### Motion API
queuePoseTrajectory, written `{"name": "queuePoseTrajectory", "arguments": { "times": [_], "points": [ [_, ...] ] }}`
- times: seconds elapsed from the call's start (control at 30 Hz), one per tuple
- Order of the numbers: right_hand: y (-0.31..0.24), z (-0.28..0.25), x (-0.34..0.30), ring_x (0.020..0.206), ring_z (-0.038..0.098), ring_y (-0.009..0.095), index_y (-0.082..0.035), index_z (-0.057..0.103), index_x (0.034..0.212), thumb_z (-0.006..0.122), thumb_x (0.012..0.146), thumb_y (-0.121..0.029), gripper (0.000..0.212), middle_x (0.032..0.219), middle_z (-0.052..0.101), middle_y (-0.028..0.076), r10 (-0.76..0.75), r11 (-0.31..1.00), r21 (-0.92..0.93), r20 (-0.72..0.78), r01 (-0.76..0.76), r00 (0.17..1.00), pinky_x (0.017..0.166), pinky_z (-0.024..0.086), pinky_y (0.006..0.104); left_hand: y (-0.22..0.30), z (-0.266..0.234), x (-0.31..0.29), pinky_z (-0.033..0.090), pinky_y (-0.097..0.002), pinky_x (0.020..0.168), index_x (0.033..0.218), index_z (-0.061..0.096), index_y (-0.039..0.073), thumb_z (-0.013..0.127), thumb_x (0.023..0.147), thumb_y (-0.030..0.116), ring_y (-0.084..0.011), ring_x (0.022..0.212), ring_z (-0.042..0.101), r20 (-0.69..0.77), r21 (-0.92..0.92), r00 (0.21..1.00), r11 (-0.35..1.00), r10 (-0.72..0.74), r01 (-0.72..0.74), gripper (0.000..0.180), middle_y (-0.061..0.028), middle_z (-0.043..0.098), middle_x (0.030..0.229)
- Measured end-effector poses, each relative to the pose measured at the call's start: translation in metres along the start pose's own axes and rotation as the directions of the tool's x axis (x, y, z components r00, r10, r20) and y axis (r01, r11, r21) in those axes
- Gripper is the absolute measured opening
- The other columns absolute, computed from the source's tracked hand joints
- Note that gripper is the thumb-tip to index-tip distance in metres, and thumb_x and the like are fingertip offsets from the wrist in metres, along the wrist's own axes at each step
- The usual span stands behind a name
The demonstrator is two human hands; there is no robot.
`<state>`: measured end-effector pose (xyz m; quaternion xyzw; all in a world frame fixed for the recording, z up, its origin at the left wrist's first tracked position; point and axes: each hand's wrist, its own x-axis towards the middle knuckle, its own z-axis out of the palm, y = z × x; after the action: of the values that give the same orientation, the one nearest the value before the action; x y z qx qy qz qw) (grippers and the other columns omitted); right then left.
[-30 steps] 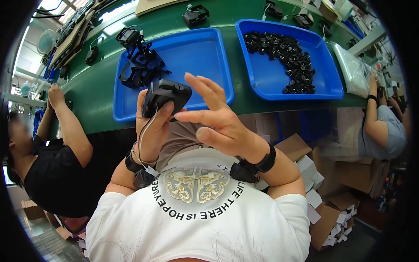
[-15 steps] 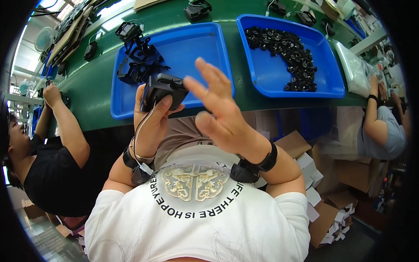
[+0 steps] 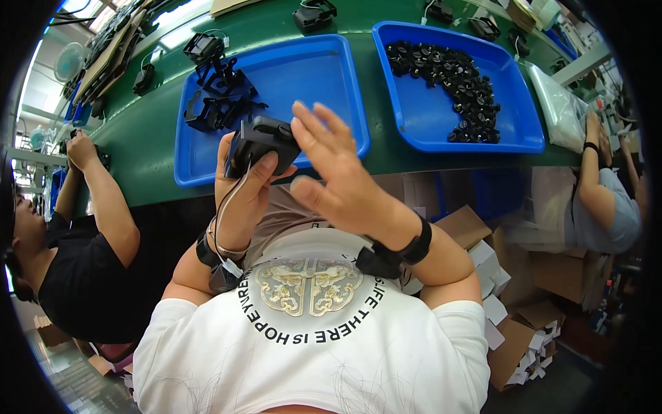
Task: Manually assembling small electronic or mechanical components by connecting wires to plastic housings at a factory workstation.
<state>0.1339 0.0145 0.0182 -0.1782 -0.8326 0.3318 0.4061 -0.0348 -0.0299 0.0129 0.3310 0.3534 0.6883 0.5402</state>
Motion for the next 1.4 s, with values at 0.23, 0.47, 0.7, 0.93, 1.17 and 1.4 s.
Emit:
{"name": "queuePoseTrajectory", "arguments": {
  "times": [0.23,0.47,0.7,0.93,1.17,1.4],
  "points": [
    [-0.002,-0.008,0.003,0.138,0.017,0.03,0.0,0.036,0.138,0.033,0.095,-0.048,0.064,0.148,0.024,0.018,0.045,0.994,-0.095,-0.041,-0.048,0.998,0.109,0.012,0.0393,0.001,-0.001,0.004,0.055,-0.0289,0.071,0.113,0.043,0.008,0.063,0.085,0.003,-0.0147,0.091,0.061,0.011,0.051,1.0,0.999,0.001,-0.002,0.035,-0.0062,0.059,0.102],
    [0.015,-0.018,-0.001,0.13,0.03,0.021,-0.001,0.04,0.134,0.036,0.098,-0.037,0.052,0.143,0.034,0.014,0.387,0.836,0.487,-0.2,-0.251,0.9,0.104,0.024,0.0346,0.007,0.004,-0.001,0.049,-0.0214,0.058,0.115,0.04,0.008,0.066,0.084,0.006,-0.0112,0.081,0.058,-0.025,0.105,1.0,0.994,-0.009,0.012,0.041,-0.0057,0.057,0.098],
    [0.017,-0.007,-0.009,0.104,0.048,0.012,0.0,0.04,0.134,0.049,0.095,-0.018,0.044,0.125,0.051,0.01,0.384,0.759,0.577,-0.025,-0.3,0.923,0.089,0.038,0.0219,0.016,0.007,-0.004,0.042,-0.0161,0.05,0.117,0.039,0.011,0.069,0.081,0.017,-0.0072,0.075,0.054,-0.069,0.253,0.977,0.943,-0.204,0.215,0.047,-0.0033,0.053,0.098],
    [0.022,0.006,-0.013,0.096,0.049,0.008,0.001,0.04,0.132,0.047,0.096,-0.018,0.041,0.118,0.053,0.007,0.35,0.84,0.446,-0.008,-0.31,0.937,0.083,0.04,0.0205,0.01,0.01,-0.009,0.042,-0.016,0.054,0.117,0.039,0.01,0.068,0.082,0.016,-0.0062,0.081,0.051,-0.038,0.277,0.96,0.92,-0.276,0.276,0.046,-0.0033,0.053,0.097],
    [0.017,0.014,-0.017,0.091,0.049,0.007,0.001,0.043,0.126,0.042,0.098,-0.023,0.037,0.107,0.054,0.003,0.477,0.801,0.446,-0.071,-0.4,0.876,0.081,0.041,0.0199,0.001,0.002,-0.005,0.046,-0.0222,0.07,0.116,0.036,0.005,0.068,0.083,0.011,-0.0087,0.086,0.051,0.175,0.514,0.984,0.854,-0.017,-0.076,0.047,-0.0044,0.053,0.097],
    [0.023,0.01,-0.025,0.088,0.05,0.006,0.0,0.044,0.123,0.038,0.099,-0.024,0.034,0.106,0.054,0.003,0.516,0.705,0.56,0.017,-0.435,0.856,0.077,0.041,0.0187,0.004,0.009,-0.011,0.046,-0.0236,0.074,0.115,0.036,0.004,0.066,0.084,0.009,-0.0092,0.087,0.051,0.309,0.588,0.939,0.806,-0.149,-0.066,0.044,-0.0046,0.053,0.097]
  ]
}}
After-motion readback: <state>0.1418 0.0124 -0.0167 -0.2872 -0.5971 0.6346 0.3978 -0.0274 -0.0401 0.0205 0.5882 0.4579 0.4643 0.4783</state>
